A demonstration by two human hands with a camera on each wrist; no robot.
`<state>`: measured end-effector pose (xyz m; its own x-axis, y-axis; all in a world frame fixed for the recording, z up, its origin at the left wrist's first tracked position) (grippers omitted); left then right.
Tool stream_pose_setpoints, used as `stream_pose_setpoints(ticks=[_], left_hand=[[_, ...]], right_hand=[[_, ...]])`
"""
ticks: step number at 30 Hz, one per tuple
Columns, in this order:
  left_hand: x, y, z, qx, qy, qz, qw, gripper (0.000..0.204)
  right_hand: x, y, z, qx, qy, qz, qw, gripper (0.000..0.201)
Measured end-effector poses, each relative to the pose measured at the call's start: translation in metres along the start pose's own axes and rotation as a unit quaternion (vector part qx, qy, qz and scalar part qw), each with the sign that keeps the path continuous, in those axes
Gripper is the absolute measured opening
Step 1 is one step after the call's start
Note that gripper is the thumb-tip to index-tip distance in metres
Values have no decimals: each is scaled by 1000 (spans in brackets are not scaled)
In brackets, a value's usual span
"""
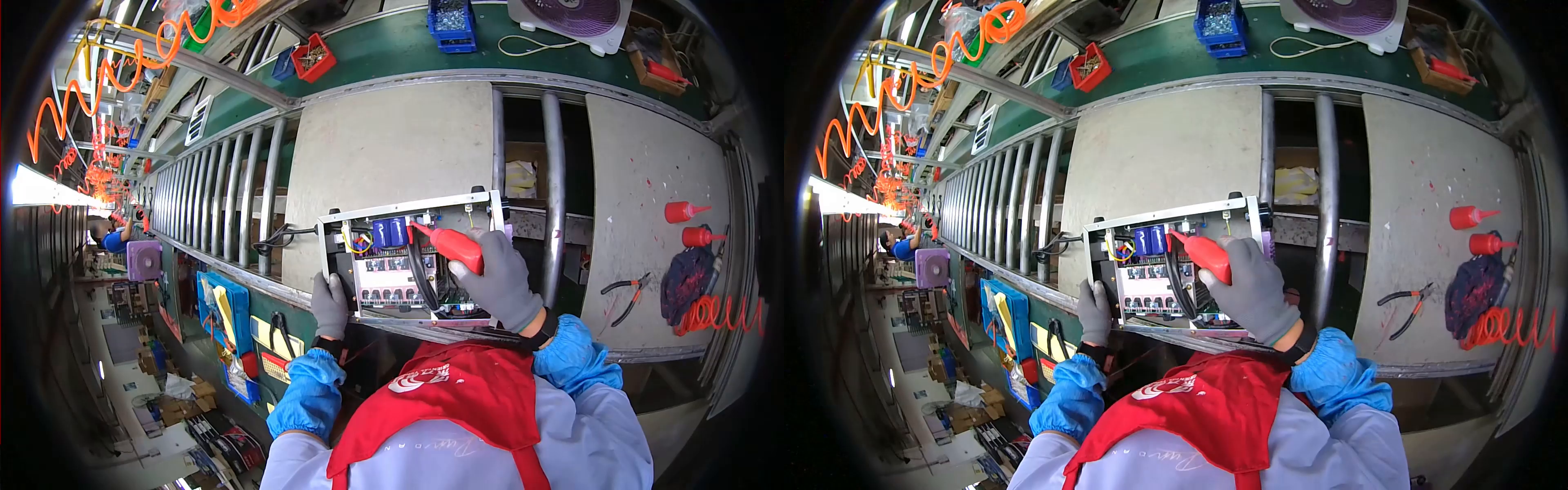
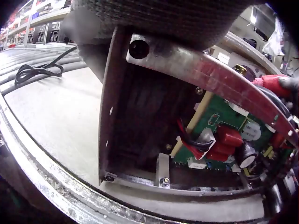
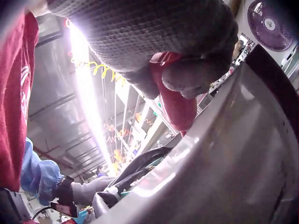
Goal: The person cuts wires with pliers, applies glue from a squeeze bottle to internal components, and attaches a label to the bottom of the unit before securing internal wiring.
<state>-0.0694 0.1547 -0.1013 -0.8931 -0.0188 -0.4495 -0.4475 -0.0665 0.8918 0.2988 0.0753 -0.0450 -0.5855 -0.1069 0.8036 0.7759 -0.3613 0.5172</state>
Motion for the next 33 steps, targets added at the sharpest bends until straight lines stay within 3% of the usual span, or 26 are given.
stream_pose_setpoints(ticks=[6, 15, 33], left_hand=[[-2, 1, 0, 2, 6, -2, 1000, 45], [4, -1, 1, -4, 1, -4, 1000, 35], [2, 0, 0, -11, -7, -4, 1000, 41]], right_hand=[[-2, 0, 0, 1, -3, -11, 1000, 47], [4, 2, 8, -9, 13, -20, 1000, 45], [2, 0, 11, -1, 7, 6, 1000, 44]])
Point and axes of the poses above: each hand's wrist, its own z-axis towards the middle knuckle, its own y-axis out of the back of the hand, x = y × z, the point moved 8 cm from there along z, towards the middle knuckle, and after that the axes turned 3 degrees about y, right-handed, at the moved point
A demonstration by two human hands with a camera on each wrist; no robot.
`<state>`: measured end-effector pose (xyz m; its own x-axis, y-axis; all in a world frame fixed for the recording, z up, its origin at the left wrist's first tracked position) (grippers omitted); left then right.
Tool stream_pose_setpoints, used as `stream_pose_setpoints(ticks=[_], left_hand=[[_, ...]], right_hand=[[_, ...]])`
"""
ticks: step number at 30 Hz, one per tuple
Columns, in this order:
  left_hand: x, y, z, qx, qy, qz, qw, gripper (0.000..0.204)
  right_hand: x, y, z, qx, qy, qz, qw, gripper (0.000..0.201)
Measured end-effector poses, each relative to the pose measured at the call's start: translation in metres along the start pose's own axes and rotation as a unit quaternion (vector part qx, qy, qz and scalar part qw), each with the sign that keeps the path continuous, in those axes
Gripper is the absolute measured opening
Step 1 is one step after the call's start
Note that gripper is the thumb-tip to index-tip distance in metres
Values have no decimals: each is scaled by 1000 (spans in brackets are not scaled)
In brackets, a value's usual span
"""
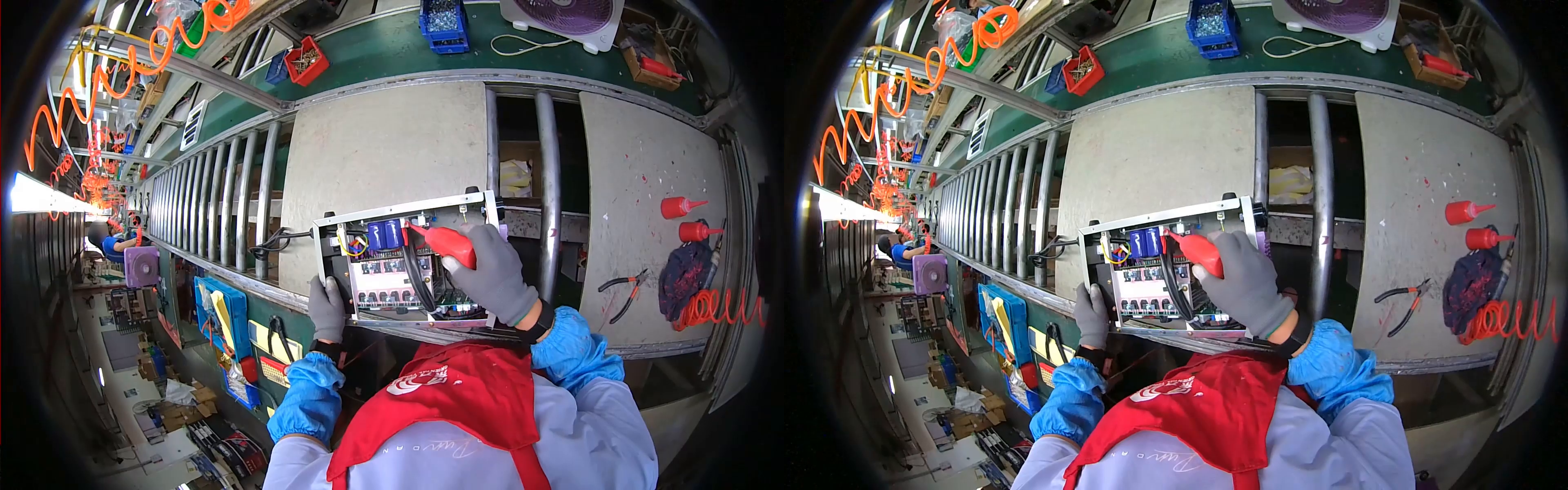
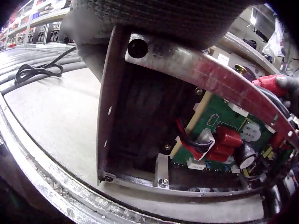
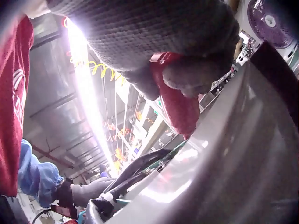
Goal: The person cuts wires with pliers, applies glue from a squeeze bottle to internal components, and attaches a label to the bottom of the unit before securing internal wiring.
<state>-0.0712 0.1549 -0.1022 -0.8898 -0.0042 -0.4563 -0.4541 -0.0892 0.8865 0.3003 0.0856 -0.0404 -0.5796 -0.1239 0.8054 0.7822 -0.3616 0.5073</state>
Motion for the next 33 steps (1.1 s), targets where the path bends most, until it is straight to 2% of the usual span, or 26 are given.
stream_pose_setpoints(ticks=[3, 18, 21, 24, 27, 30, 33], left_hand=[[0, 0, 0, -1, 1, -4, 1000, 39], [1, 0, 0, 18, 24, 5, 1000, 37], [0, 1, -1, 20, 36, 19, 999, 36], [-3, 3, -1, -1, 20, 5, 1000, 36], [-1, 2, 0, 4, 12, -38, 999, 35], [-1, 2, 0, 29, 39, -68, 997, 34], [13, -4, 4, 42, 26, -83, 995, 34]], right_hand=[[-2, 6, -4, 4, -11, 9, 1000, 46], [15, 19, -4, -24, 48, -62, 997, 44], [21, 24, -5, -30, 48, -94, 994, 42], [17, 29, -10, -35, 32, -74, 996, 43], [32, 45, -20, -65, 35, -83, 994, 45], [47, 58, -36, -117, 51, -117, 985, 47], [62, 63, -50, -145, 39, -188, 971, 48]])
Point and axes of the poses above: each hand's wrist, its own z-axis towards the middle knuckle, its own y-axis out of the back of the hand, x = y × z, the point moved 8 cm from there along z, towards the middle knuckle, and after that the axes turned 3 degrees about y, right-handed, at the moved point
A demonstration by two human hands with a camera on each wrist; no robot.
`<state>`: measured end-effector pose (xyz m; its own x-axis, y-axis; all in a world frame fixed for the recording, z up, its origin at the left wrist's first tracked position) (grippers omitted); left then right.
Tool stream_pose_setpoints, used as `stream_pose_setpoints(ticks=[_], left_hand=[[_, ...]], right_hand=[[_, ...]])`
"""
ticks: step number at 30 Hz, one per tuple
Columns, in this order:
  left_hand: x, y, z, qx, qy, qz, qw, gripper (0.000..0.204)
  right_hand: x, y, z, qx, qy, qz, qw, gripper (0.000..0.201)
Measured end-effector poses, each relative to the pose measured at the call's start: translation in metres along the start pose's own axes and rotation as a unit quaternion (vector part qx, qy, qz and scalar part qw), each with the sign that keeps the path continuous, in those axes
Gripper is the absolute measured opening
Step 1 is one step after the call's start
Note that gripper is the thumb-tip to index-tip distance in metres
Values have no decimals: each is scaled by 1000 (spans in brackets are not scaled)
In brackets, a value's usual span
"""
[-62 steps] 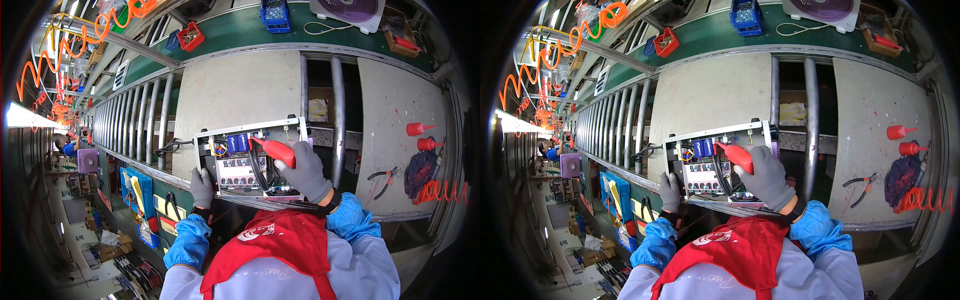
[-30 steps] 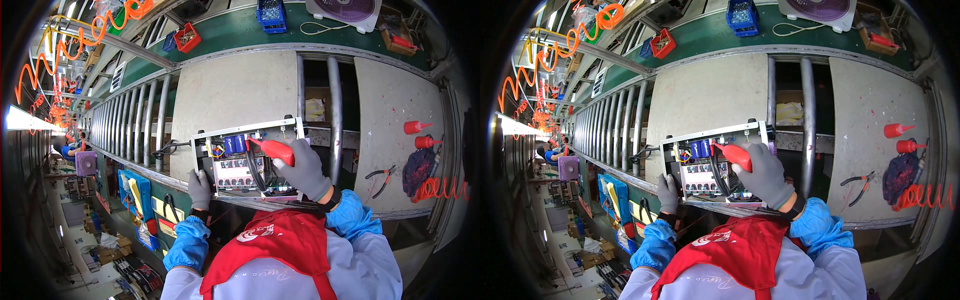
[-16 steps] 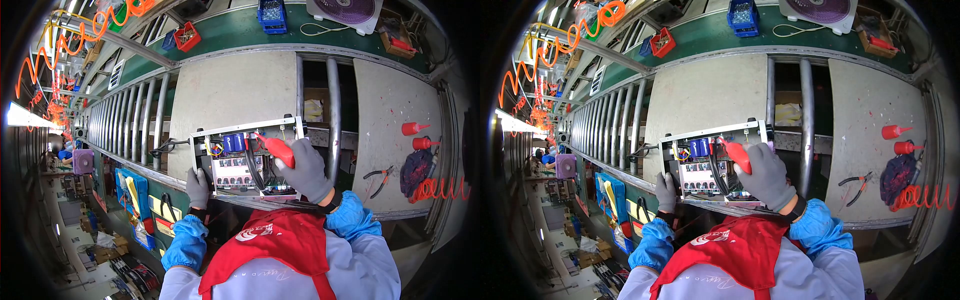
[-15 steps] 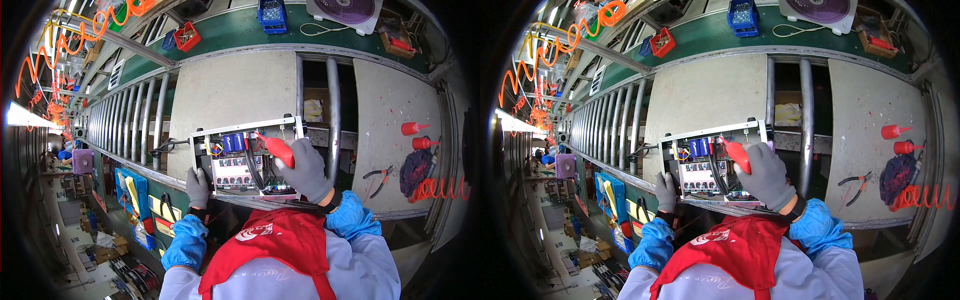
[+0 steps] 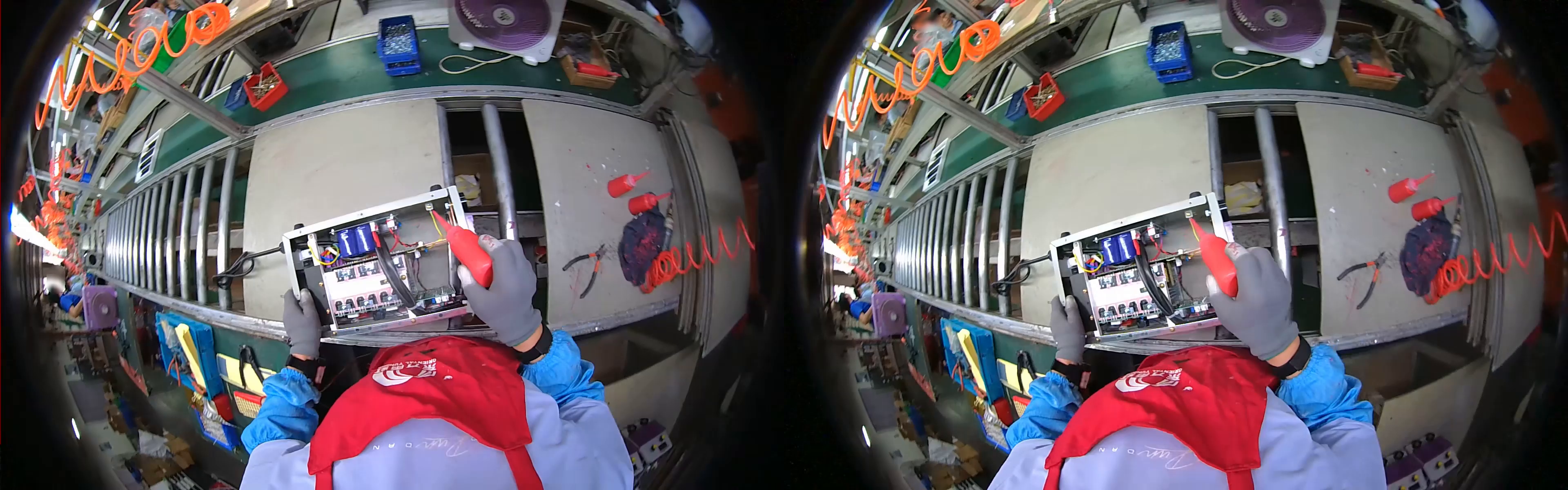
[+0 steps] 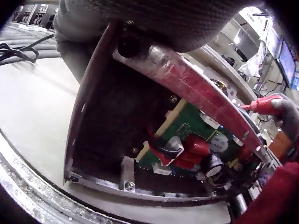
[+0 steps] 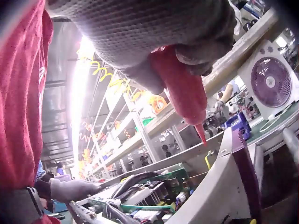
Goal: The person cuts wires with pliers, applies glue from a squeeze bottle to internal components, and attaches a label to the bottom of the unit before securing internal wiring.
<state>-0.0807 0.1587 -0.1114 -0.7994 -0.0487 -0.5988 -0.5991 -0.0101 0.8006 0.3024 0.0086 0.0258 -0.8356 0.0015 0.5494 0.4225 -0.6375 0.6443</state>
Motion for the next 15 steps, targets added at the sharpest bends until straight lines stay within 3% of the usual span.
stream_pose_setpoints(ticks=[4, 15], left_hand=[[12, -7, 4, 39, -1, -45, 998, 35], [14, -8, 6, 47, -18, -76, 996, 37]], right_hand=[[10, 0, -7, -24, -9, -58, 998, 45], [16, -27, -10, -21, -37, -103, 994, 41]])
Point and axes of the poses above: each hand's wrist, its own z-axis towards the middle knuckle, its own y-axis out of the back of the hand, x = y × z, the point moved 8 cm from there along z, towards the middle knuckle, and after that the axes turned 3 degrees about y, right-handed, at the moved point
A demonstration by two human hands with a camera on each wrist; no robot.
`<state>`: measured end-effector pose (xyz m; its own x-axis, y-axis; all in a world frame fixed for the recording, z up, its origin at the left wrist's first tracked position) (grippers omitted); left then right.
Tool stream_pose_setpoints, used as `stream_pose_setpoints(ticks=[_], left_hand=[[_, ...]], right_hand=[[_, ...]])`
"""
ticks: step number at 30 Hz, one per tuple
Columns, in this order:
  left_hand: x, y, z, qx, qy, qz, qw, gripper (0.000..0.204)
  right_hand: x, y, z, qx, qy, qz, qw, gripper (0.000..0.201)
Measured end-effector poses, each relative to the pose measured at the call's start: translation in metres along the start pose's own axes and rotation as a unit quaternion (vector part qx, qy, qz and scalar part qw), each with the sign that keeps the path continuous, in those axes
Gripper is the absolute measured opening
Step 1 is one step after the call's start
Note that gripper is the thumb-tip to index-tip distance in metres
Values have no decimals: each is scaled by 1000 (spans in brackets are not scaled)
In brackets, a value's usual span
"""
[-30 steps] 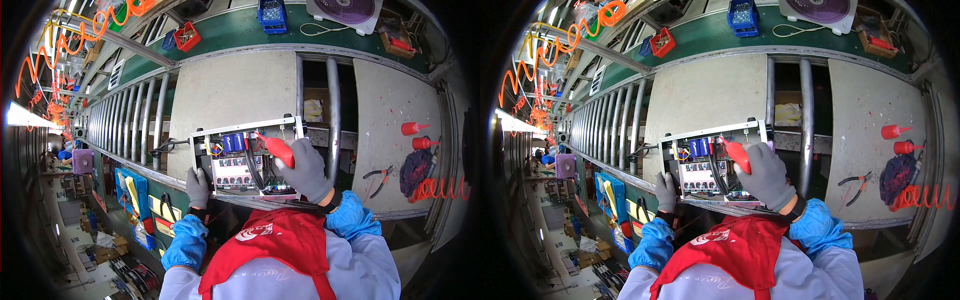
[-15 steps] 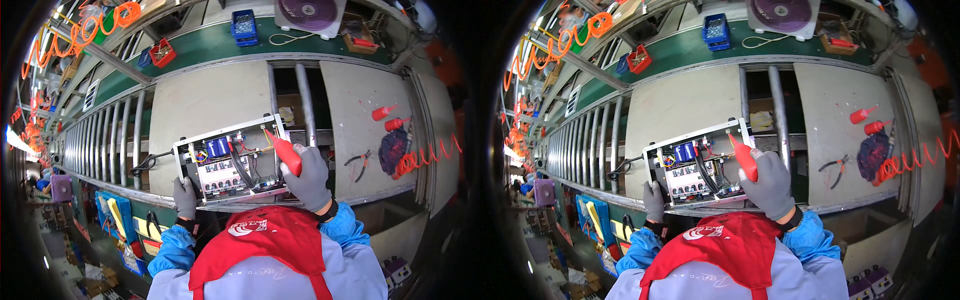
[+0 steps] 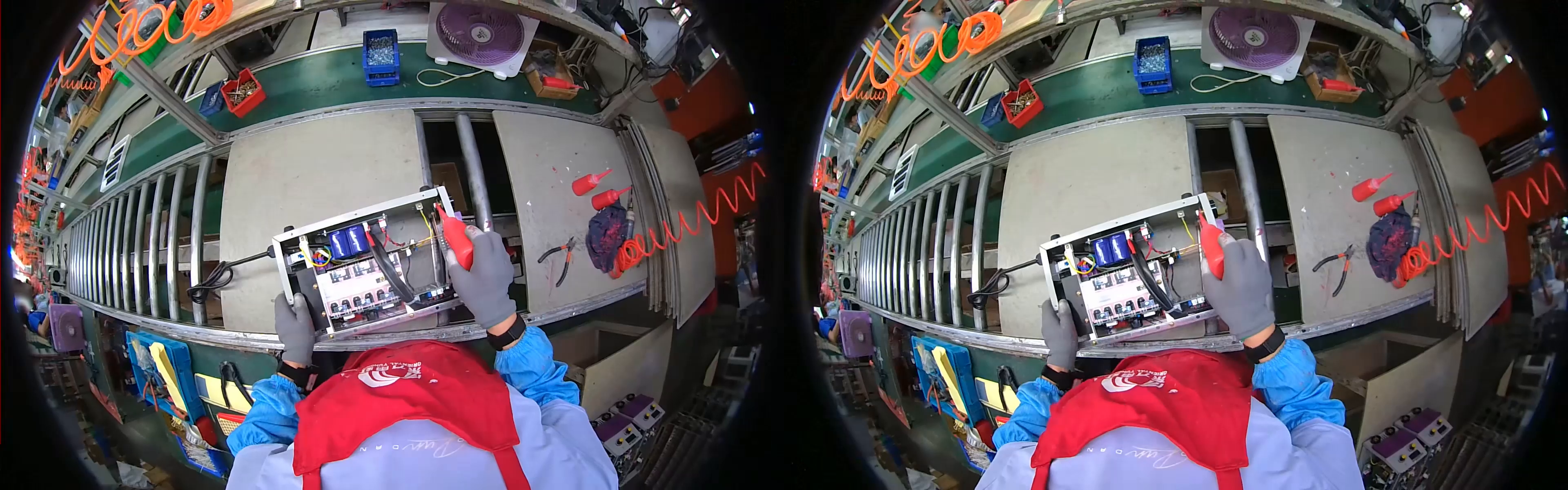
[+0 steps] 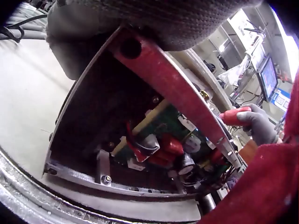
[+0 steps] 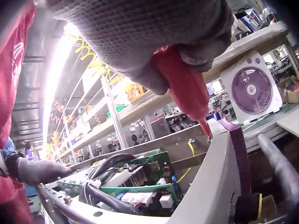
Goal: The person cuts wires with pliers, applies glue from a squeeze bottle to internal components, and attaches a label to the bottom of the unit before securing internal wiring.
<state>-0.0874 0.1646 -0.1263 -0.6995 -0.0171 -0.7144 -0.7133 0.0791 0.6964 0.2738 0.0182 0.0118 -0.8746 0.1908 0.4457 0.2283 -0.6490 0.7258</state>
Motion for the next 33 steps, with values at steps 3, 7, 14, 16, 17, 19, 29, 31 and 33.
stream_pose_setpoints(ticks=[3, 7, 14, 16, 17, 19, 29, 31, 33], left_hand=[[4, 0, 1, -9, -9, 14, 1000, 37], [6, -1, 1, -18, -21, 4, 1000, 36], [8, -3, 3, 4, 13, -3, 1000, 38], [3, -1, 2, -4, 11, 9, 1000, 38], [3, -1, 2, -5, 10, 9, 1000, 38], [2, -1, 2, -4, 7, 13, 1000, 37], [5, -1, 2, -3, 2, 30, 1000, 36], [3, 0, 3, -4, 1, 36, 999, 37], [3, 0, 3, -3, 6, 43, 999, 37]], right_hand=[[2, -4, 0, -9, 15, -13, 1000, 41], [5, -2, 3, -4, 8, -19, 1000, 42], [8, 37, -24, 16, -82, 81, 993, 42], [11, 34, -31, 44, -80, 91, 992, 41], [7, 27, -37, 46, -89, 100, 990, 40], [2, 20, -42, 46, -103, 104, 988, 39], [-13, 0, -52, 42, -104, 119, 986, 42], [-14, -2, -53, 48, -107, 123, 985, 42], [-14, -4, -53, 50, -106, 127, 985, 41]])
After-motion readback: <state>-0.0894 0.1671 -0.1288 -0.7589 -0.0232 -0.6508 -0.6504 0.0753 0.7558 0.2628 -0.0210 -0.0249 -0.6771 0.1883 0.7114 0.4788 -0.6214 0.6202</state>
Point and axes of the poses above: each hand's wrist, its own z-axis towards the middle knuckle, its own y-axis out of the back of the hand, x = y × z, the point moved 8 cm from there along z, towards the middle knuckle, and after that the axes turned 3 degrees about y, right-handed, at the moved point
